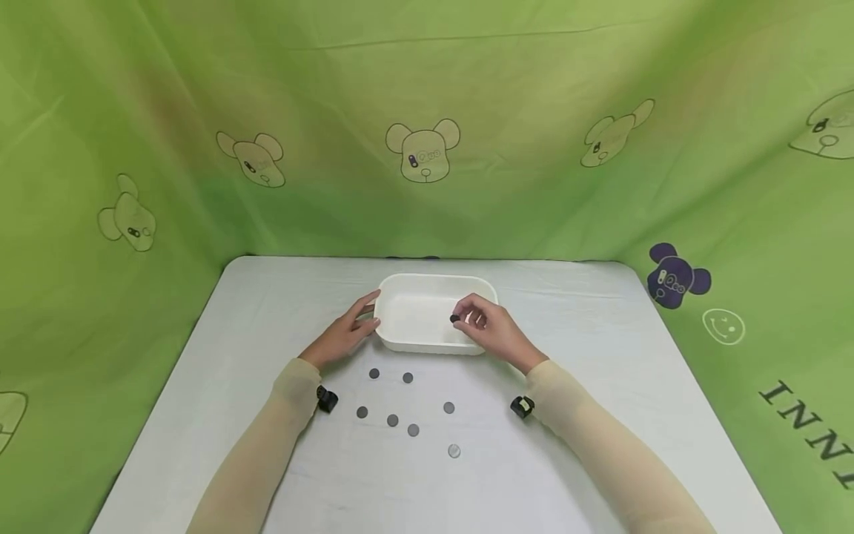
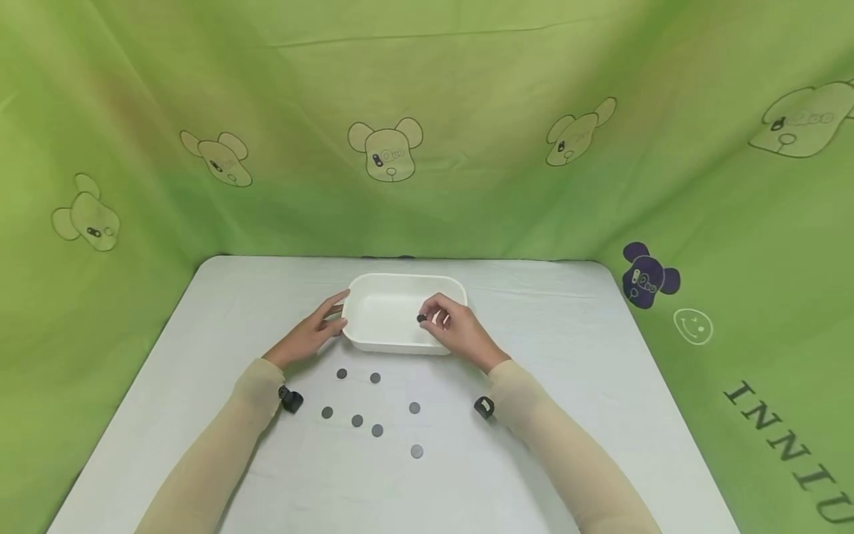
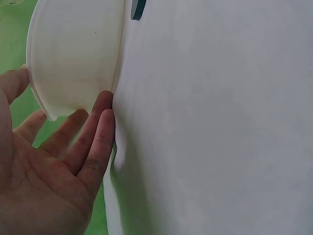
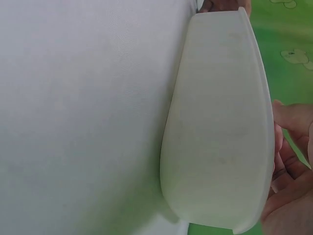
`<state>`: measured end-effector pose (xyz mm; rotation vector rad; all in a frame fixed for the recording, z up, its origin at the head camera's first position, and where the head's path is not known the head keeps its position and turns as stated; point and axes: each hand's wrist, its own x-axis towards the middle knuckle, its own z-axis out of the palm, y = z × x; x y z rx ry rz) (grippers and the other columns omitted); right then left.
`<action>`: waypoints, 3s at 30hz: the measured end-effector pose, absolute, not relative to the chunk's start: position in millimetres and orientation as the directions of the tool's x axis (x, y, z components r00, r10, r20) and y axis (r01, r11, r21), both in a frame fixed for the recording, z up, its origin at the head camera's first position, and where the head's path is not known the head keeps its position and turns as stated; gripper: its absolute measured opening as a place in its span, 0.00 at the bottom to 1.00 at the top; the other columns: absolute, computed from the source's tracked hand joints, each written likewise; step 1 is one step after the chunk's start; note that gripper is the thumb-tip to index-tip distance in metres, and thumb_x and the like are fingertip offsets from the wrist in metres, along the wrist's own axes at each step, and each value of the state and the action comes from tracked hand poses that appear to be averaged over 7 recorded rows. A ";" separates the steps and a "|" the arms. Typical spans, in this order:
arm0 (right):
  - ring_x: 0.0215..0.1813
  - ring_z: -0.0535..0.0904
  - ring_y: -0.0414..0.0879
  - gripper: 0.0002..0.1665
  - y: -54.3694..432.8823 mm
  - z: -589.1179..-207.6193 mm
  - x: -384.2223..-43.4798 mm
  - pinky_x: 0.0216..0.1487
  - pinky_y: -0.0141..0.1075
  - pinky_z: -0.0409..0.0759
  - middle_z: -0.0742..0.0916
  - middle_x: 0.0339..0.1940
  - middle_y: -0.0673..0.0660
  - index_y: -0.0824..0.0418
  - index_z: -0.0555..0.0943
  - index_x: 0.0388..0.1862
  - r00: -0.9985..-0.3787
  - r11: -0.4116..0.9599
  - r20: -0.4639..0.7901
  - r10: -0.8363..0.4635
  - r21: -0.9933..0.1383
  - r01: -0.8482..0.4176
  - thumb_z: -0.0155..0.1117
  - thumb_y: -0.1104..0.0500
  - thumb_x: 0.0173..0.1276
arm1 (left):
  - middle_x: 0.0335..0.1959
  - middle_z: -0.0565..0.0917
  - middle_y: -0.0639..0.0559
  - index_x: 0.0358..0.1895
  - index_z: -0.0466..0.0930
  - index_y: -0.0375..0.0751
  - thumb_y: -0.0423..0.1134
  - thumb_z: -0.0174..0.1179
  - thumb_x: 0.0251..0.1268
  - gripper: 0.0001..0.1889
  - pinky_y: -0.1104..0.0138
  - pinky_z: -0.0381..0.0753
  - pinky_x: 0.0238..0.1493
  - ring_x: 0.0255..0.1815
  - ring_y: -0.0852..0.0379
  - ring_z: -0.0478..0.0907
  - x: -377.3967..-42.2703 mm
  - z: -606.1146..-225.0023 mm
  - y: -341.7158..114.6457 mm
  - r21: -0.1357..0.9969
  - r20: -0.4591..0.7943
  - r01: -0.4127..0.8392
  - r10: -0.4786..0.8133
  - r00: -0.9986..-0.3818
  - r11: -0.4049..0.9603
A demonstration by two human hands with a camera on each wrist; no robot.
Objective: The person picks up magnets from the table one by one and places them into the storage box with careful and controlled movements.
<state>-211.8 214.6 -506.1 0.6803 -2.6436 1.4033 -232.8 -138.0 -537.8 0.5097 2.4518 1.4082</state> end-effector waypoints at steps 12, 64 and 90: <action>0.41 0.82 0.47 0.11 212.2 -504.2 -227.8 0.43 0.34 0.82 0.88 0.44 0.55 0.59 0.84 0.50 -0.910 0.506 0.235 -0.342 -0.770 -0.389 0.75 0.65 0.73 | 0.83 0.67 0.43 0.88 0.49 0.70 0.58 0.54 0.86 0.36 0.44 0.67 0.80 0.81 0.38 0.68 -230.3 -538.5 -136.6 0.878 -0.046 0.171 0.435 -0.899 0.448; 0.40 0.81 0.48 0.09 183.6 -515.4 -271.5 0.46 0.38 0.79 0.87 0.39 0.57 0.62 0.83 0.47 -0.943 0.636 0.004 -0.333 -0.738 -0.227 0.72 0.67 0.71 | 0.83 0.67 0.43 0.88 0.50 0.70 0.51 0.53 0.88 0.35 0.45 0.69 0.79 0.79 0.37 0.71 -231.7 -537.4 -137.1 0.883 -0.050 0.164 0.435 -0.899 0.440; 0.43 0.81 0.49 0.07 184.1 -518.5 -270.1 0.51 0.43 0.80 0.86 0.40 0.57 0.60 0.83 0.48 -0.938 0.680 -0.093 -0.333 -0.713 -0.170 0.70 0.66 0.73 | 0.83 0.67 0.43 0.88 0.50 0.70 0.54 0.53 0.87 0.35 0.45 0.68 0.80 0.79 0.38 0.70 -231.5 -537.9 -136.8 0.882 -0.050 0.164 0.435 -0.899 0.441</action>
